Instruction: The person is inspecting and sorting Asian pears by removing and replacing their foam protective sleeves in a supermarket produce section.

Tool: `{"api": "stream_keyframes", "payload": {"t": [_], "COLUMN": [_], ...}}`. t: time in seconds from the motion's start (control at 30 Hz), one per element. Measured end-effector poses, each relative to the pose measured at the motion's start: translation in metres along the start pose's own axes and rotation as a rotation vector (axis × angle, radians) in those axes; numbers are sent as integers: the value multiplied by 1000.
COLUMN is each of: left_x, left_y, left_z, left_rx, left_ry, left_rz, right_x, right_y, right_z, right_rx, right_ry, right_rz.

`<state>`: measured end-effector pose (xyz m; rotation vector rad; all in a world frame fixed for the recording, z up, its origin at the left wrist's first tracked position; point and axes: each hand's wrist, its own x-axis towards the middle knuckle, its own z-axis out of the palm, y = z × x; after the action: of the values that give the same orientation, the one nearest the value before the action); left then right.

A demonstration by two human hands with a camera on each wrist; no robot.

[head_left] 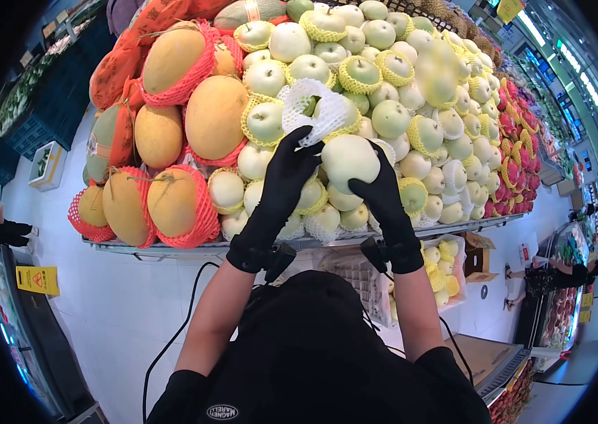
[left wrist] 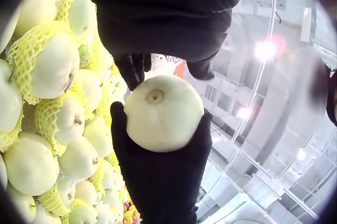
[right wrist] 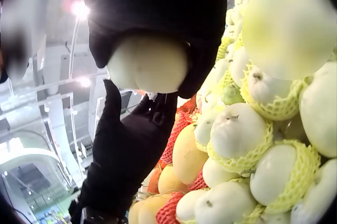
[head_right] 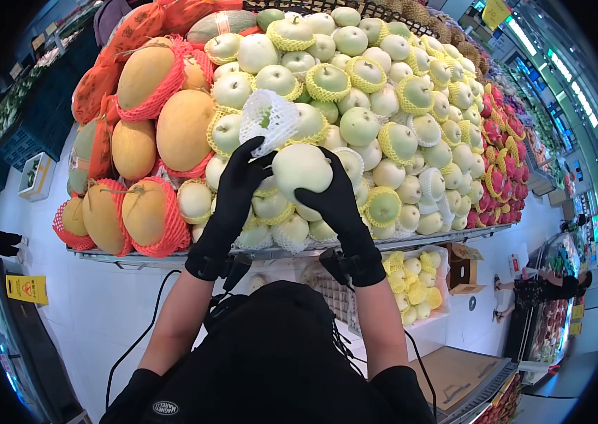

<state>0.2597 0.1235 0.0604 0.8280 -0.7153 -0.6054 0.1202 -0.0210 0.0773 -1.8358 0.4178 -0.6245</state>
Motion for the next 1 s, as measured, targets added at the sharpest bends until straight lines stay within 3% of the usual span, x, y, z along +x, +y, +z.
{"api": "stream_keyframes", "payload": {"t": [0.03,0.07,0.1,0.17,0.23,0.27,0.37,0.43,0.67,0.77,1.0], "left_x": [1,1,3,2,4,5,6,8,7,5,5], "left_y": [0,1,-4,-10,-4,-2,-5,-9,2,13,24], "left_z": [-2,-4,-12,-29,-32,-32,-28,-31,-19,-6,16], "left_rx": [-86,39,80,118,176,205,428,629,1082,1098,1131], "left_ry": [32,77,102,82,134,162,161,167,128,56,-75], "left_rz": [-13,-5,-24,-111,-227,-284,-212,-77,226,167,239], "right_x": [0,-4,-2,-5,-3,-2,-6,-6,-5,-6,1], "right_y": [6,9,20,-10,-7,-7,-20,-9,-2,-25,-32], "right_z": [-2,-7,-11,-13,-22,-33,-30,-28,-29,-13,13], "right_rx": [107,426,694,1117,384,302,383,1025,647,482,177], "right_ry": [52,50,12,-79,-16,-57,-14,2,-23,-22,0], "right_rz": [42,136,101,216,124,216,289,249,132,151,170]}}
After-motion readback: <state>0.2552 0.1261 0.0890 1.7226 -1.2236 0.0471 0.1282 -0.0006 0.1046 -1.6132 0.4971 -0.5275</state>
